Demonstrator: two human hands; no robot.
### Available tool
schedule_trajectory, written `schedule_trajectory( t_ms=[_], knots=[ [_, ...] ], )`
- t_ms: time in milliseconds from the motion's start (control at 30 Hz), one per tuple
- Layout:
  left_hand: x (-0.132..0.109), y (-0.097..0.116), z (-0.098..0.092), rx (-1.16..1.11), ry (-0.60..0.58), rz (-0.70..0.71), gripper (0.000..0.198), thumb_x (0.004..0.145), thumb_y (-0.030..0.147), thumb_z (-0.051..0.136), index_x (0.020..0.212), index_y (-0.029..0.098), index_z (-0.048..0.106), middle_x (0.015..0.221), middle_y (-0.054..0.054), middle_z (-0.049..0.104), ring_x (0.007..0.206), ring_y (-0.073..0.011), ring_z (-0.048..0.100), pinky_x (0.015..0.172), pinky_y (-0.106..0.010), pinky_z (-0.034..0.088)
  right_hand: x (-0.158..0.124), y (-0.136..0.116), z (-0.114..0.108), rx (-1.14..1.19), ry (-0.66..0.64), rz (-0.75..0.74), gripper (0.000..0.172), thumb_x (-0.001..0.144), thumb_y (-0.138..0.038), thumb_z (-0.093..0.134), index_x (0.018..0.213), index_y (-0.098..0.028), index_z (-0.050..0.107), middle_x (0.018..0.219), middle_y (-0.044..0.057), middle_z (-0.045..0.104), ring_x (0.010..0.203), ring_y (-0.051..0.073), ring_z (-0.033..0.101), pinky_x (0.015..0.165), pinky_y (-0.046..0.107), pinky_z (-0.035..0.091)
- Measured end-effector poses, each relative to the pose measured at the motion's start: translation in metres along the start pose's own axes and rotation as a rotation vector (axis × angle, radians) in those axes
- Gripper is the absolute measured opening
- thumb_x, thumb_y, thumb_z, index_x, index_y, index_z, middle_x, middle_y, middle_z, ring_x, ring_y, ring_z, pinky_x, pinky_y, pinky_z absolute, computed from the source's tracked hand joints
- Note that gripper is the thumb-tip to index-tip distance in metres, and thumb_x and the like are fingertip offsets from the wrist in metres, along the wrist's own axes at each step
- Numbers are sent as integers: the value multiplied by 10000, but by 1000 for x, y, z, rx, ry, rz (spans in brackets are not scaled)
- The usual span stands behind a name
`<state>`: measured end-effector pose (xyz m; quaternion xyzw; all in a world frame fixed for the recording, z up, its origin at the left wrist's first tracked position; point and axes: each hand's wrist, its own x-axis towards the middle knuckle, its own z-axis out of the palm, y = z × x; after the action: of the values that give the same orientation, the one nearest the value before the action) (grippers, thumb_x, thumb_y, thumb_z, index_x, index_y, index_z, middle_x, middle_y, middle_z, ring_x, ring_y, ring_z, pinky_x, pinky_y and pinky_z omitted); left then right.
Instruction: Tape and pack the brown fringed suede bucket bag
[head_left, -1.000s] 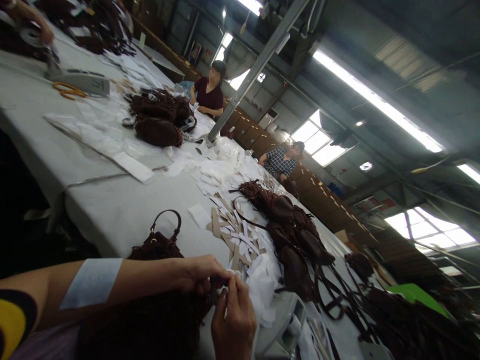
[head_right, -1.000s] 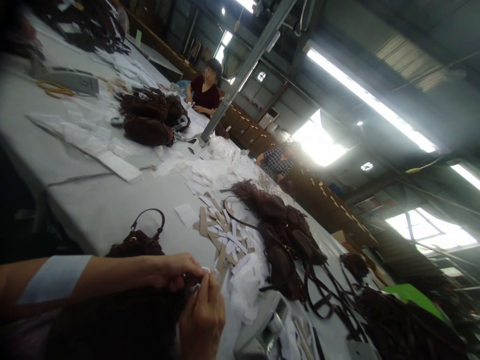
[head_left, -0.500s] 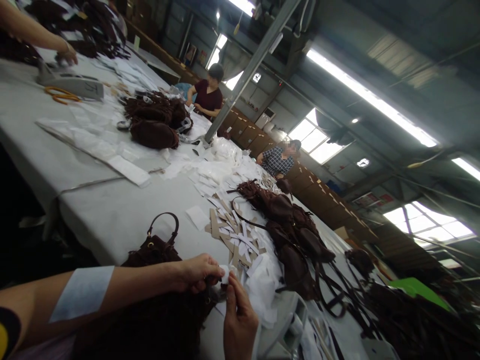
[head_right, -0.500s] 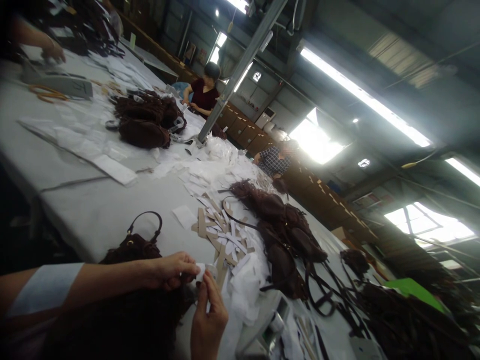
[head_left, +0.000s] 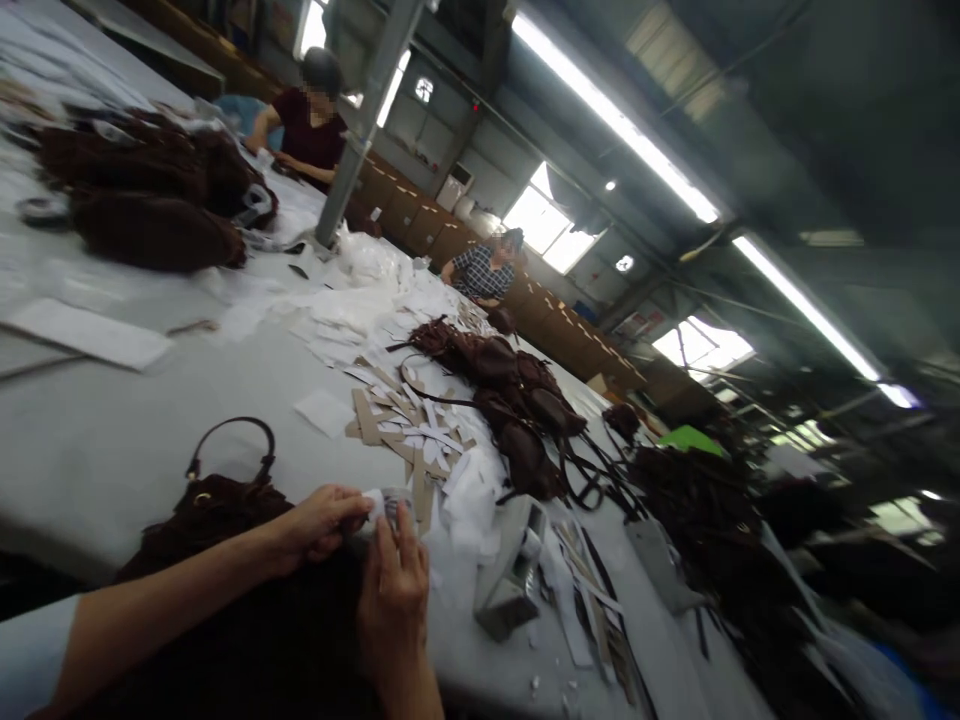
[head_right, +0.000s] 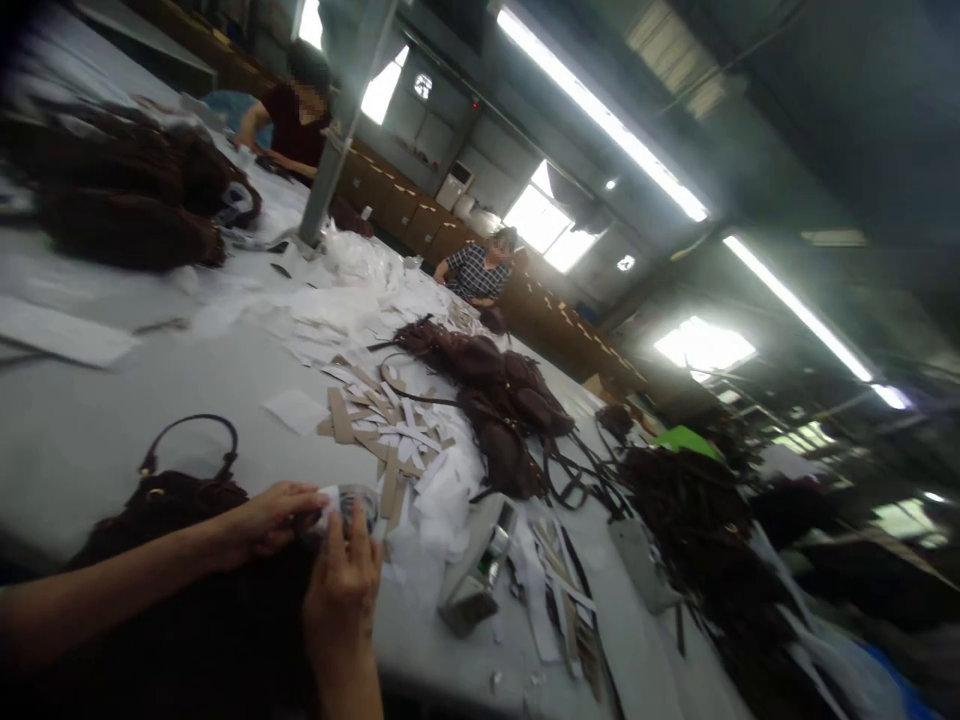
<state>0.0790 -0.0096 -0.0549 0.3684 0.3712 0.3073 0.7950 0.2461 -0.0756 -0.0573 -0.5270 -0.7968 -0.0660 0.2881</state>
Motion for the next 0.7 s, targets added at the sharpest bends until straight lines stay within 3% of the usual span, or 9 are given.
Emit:
schedule_trajectory(
  t_ms=[100, 200, 233, 300, 400, 533, 700],
  knots=[
    [2, -8, -8, 0, 0, 8, 406, 703, 551, 631, 698, 182, 463, 516, 101, 400, 303, -1, 188, 304, -156, 73, -15, 44, -41, 51, 185, 375, 371, 903, -298, 454, 1221, -158, 585, 1350, 154, 512, 1201, 252, 511, 966, 406, 425],
    [7, -16, -15, -39, 16, -5, 414, 709, 549, 637, 676, 176, 460, 529, 98, 403, 311, 8, 165, 301, -149, 69, -41, 107, -91, 108, 417, 1001, 544, 808, -542, 484, 1145, -143, 637, 1260, 155, 588, 1137, 288, 549, 895, 376, 454],
    [9, -18, -17, -60, 28, -10, 420, 702, 548, 648, 673, 172, 463, 538, 97, 408, 313, 11, 167, 299, -145, 73, -50, 126, -104, 110, 427, 1105, 613, 786, -596, 457, 1094, -107, 661, 1164, 190, 639, 1076, 317, 581, 829, 391, 477],
    [12, -22, -19, -97, 57, -17, 426, 677, 540, 680, 679, 166, 475, 557, 94, 425, 315, 16, 180, 294, -138, 82, -62, 154, -118, 161, 385, 1192, 606, 704, -646, 513, 857, -102, 732, 919, 190, 716, 936, 329, 634, 718, 372, 497],
    [17, -26, -22, -111, 74, -16, 423, 654, 525, 707, 691, 163, 491, 566, 88, 446, 312, 18, 198, 288, -132, 94, -69, 167, -116, 281, 288, 1203, 514, 649, -630, 589, 666, -138, 736, 712, 128, 720, 751, 274, 658, 585, 313, 483],
    [18, -31, -25, -101, 54, 7, 420, 676, 537, 688, 689, 162, 497, 554, 87, 442, 308, 18, 190, 287, -131, 94, -65, 165, -99, 402, 263, 1212, 432, 599, -564, 671, 670, -145, 747, 687, 90, 716, 657, 219, 635, 517, 267, 449],
    [17, -34, -26, -109, 58, 2, 427, 702, 549, 664, 678, 163, 484, 528, 95, 422, 306, 22, 157, 289, -127, 94, -68, 172, -92, 428, 395, 1225, 430, 507, -532, 726, 653, -129, 746, 814, 126, 723, 756, 252, 646, 578, 296, 486]
  ],
)
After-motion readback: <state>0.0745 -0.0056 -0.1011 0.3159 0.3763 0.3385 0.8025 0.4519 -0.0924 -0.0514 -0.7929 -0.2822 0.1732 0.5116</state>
